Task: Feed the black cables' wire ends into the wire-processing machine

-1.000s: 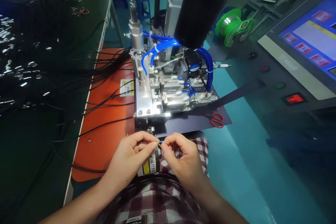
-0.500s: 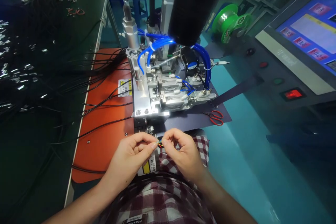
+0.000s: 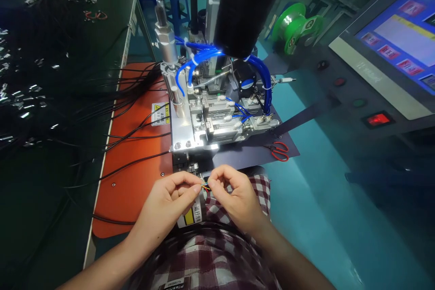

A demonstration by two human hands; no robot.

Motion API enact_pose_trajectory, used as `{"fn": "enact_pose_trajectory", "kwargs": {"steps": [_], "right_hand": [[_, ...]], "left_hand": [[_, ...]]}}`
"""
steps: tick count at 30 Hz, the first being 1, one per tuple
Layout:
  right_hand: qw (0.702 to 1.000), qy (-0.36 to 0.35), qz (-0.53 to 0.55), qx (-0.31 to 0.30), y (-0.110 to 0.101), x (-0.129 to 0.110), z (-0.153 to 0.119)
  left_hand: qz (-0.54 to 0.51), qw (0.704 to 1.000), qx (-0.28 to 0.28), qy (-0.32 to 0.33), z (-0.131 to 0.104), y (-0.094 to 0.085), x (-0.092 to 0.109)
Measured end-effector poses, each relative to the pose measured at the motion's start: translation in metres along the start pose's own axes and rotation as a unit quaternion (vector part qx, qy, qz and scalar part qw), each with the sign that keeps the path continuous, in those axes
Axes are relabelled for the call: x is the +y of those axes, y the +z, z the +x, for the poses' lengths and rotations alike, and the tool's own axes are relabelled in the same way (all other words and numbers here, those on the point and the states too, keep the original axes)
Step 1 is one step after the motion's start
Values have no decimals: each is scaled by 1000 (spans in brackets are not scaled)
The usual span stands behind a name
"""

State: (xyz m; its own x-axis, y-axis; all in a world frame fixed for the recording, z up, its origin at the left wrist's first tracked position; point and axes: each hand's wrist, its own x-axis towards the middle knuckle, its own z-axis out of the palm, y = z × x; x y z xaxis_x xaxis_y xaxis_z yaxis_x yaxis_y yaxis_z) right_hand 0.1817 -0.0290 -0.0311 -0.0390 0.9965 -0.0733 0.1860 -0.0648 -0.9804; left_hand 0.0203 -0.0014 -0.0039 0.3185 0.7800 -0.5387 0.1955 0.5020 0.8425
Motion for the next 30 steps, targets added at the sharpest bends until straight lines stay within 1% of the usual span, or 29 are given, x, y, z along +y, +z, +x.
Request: {"fn": "enact_pose_trajectory", "kwargs": {"steps": [8,18,23,26,30], "right_hand": [[1000,5,24,-8,1,-2,1],[992,60,108,-19,2,1,-3],[997,36,64,9,5,-3,-6],[998,32,56,24,8,-5,-5],[999,18,37,19,8,-7,-4]], "left_hand": [[21,1000,12,-1,-1,1,1],[9,1000,13,-14,-3,2,1],[-1,1000,16,-12,-3,2,1],[1,1000,13,-8,-3,1,2],[13,1000,9,-4,-4,1,3]]}}
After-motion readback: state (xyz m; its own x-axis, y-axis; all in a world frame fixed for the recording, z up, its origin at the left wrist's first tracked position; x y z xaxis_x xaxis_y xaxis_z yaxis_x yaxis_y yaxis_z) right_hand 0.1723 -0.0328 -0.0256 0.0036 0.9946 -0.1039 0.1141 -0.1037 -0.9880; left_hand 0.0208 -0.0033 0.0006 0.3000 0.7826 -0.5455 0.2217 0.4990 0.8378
